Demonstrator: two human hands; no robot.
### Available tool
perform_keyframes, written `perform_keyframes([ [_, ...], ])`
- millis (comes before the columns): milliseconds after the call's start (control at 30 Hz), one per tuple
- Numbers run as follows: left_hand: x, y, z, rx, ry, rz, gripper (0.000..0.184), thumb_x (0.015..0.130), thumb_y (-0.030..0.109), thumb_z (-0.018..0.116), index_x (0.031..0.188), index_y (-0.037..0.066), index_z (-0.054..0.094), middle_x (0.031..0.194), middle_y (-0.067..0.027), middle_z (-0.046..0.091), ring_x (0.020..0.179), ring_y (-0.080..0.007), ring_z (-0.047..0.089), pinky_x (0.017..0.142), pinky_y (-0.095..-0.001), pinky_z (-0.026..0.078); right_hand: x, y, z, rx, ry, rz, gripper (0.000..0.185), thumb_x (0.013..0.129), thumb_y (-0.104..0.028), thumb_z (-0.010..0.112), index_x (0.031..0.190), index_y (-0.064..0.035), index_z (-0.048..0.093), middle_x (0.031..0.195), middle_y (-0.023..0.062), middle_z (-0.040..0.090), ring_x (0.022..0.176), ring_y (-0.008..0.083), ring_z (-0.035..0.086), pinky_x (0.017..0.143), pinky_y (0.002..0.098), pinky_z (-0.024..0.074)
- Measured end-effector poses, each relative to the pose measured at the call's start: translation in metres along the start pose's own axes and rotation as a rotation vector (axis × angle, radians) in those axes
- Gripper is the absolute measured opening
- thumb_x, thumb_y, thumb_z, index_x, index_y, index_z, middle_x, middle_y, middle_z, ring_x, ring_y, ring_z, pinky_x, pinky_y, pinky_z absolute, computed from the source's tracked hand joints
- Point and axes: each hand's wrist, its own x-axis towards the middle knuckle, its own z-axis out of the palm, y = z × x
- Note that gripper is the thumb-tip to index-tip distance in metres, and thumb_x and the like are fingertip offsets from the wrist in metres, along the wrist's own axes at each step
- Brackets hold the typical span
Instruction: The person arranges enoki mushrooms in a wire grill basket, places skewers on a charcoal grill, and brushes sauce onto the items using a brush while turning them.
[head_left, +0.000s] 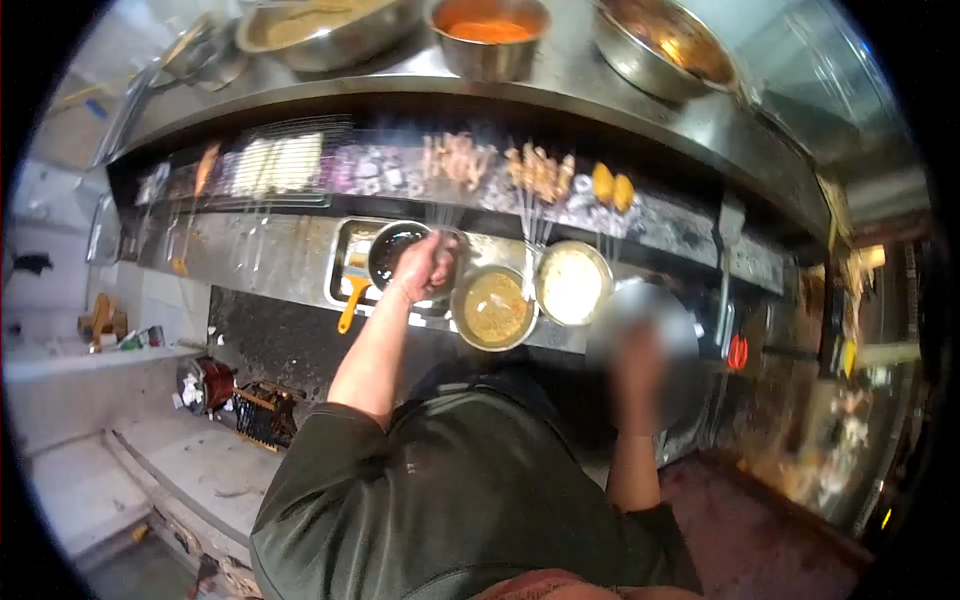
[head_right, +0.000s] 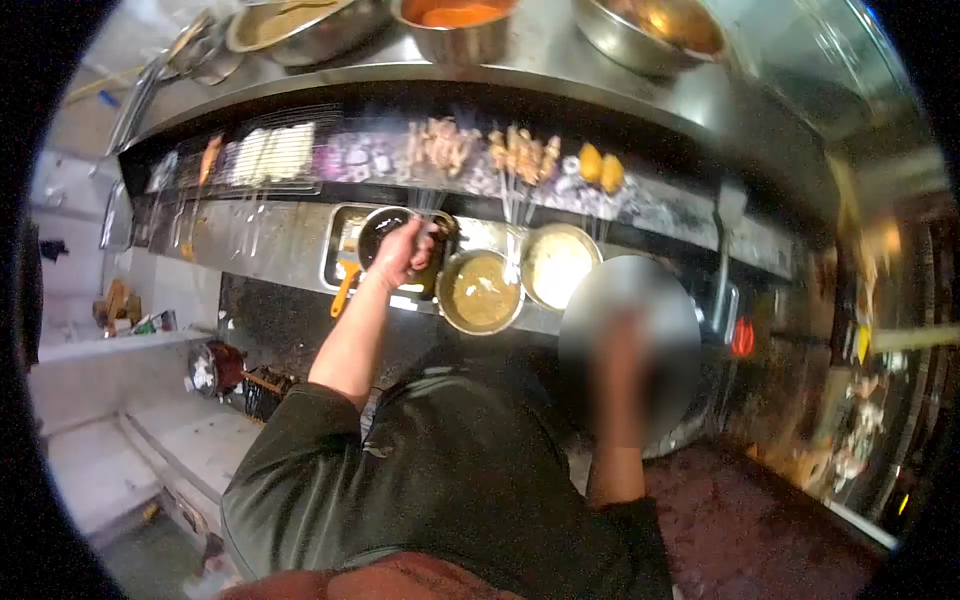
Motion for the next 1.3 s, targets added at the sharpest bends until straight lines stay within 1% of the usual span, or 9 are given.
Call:
perform_keyframes([
  [100, -0.005, 0.0, 0.002, 0.044, -0.027, 0.001, 0.031, 0.098, 0.037, 0.048, 0.102, 0.007, 0.056, 0.065, 0.0008, 0.049, 0.044, -0.0087, 0.038, 0.04, -0.0215, 0.03, -0.003, 0.0, -0.012, 0.16, -0.139, 0.183, 0.038, 0.095, -0.013, 0.043, 0.13, 0.0, 0.044, 0.116, 0.0218, 0.057, 0.097, 0.0358, 0.058, 0.084, 0.045, 0.0468],
  [200, -0.007, -0.009, -0.002, 0.04, -0.037, 0.008, 0.023, 0.096, 0.031, 0.053, 0.096, 0.008, 0.054, 0.065, 0.0004, 0.049, 0.045, -0.0088, 0.04, 0.041, -0.0209, 0.032, -0.017, 0.024, 0.037, -0.125, 0.115, -0.15, 0.036, 0.095, -0.015, 0.042, 0.128, 0.0003, 0.047, 0.113, 0.021, 0.058, 0.097, 0.0343, 0.058, 0.085, 0.0451, 0.0465],
  [300, -0.009, -0.017, -0.003, 0.021, -0.029, 0.026, 0.025, 0.097, 0.031, 0.053, 0.099, 0.006, 0.054, 0.063, 0.0006, 0.046, 0.046, -0.0092, 0.039, 0.042, -0.0212, 0.03, -0.031, 0.077, 0.121, -0.053, -0.124, -0.056, 0.033, 0.096, -0.017, 0.042, 0.123, -0.0012, 0.05, 0.112, 0.0196, 0.058, 0.1, 0.0327, 0.056, 0.086, 0.0455, 0.0457],
  [467, -0.003, -0.028, -0.002, -0.049, 0.05, 0.069, 0.03, 0.098, 0.036, 0.05, 0.104, 0.008, 0.058, 0.062, 0.0036, 0.042, 0.047, -0.0084, 0.033, 0.046, -0.0226, 0.027, 0.016, 0.034, 0.096, 0.098, -0.576, 0.198, 0.034, 0.095, -0.026, 0.045, 0.121, -0.0072, 0.054, 0.12, 0.0178, 0.055, 0.11, 0.0304, 0.053, 0.091, 0.0471, 0.0435],
  [567, -0.007, -0.028, 0.004, -0.087, 0.089, 0.084, 0.031, 0.098, 0.037, 0.049, 0.103, 0.008, 0.059, 0.063, 0.0036, 0.043, 0.049, -0.0088, 0.034, 0.047, -0.0233, 0.028, -0.003, 0.063, 0.16, 0.283, -0.166, 0.014, 0.022, 0.094, -0.023, 0.046, 0.094, -0.0042, 0.059, 0.084, 0.0126, 0.059, 0.076, 0.0223, 0.058, 0.067, 0.0372, 0.0476],
  [667, -0.01, -0.026, 0.01, -0.089, 0.111, 0.088, 0.031, 0.098, 0.037, 0.047, 0.102, 0.008, 0.059, 0.064, 0.0028, 0.046, 0.051, -0.0098, 0.038, 0.048, -0.0243, 0.029, 0.007, 0.018, 0.141, 0.884, -0.296, 0.807, 0.031, 0.094, -0.028, 0.045, 0.1, -0.0023, 0.061, 0.084, 0.0111, 0.063, 0.073, 0.0235, 0.06, 0.071, 0.038, 0.0481],
  [900, -0.011, -0.029, 0.005, -0.05, 0.1, 0.123, 0.03, 0.098, 0.036, 0.048, 0.099, 0.007, 0.058, 0.069, 0.0004, 0.051, 0.055, -0.0116, 0.045, 0.05, -0.0247, 0.036, -0.002, -0.002, 0.084, 1.519, -0.083, 1.164, 0.029, 0.092, -0.027, 0.051, 0.091, 0.0016, 0.055, 0.076, 0.0068, 0.058, 0.059, 0.0164, 0.054, 0.057, 0.029, 0.0427],
  [1100, -0.014, -0.033, 0.002, 0.04, 0.169, 0.222, 0.028, 0.093, 0.037, 0.058, 0.096, 0.009, 0.057, 0.074, -0.0007, 0.054, 0.06, -0.0099, 0.052, 0.052, -0.0239, 0.042, 0.031, -0.007, 0.076, 0.8, 0.155, 0.523, 0.056, 0.085, -0.035, 0.062, 0.123, 0.0039, 0.049, 0.099, 0.0174, 0.063, 0.088, 0.0288, 0.063, 0.079, 0.0385, 0.0491],
  [1300, -0.017, -0.034, -0.008, 0.042, 0.274, 0.366, 0.032, 0.094, 0.038, 0.057, 0.105, 0.008, 0.055, 0.081, 0.0028, 0.053, 0.069, -0.0059, 0.048, 0.06, -0.0209, 0.041, 0.072, -0.065, 0.018, 0.408, -0.25, 0.535, 0.078, 0.08, -0.04, 0.067, 0.138, 0.0001, 0.036, 0.138, 0.0264, 0.04, 0.125, 0.038, 0.044, 0.099, 0.0454, 0.0398],
])
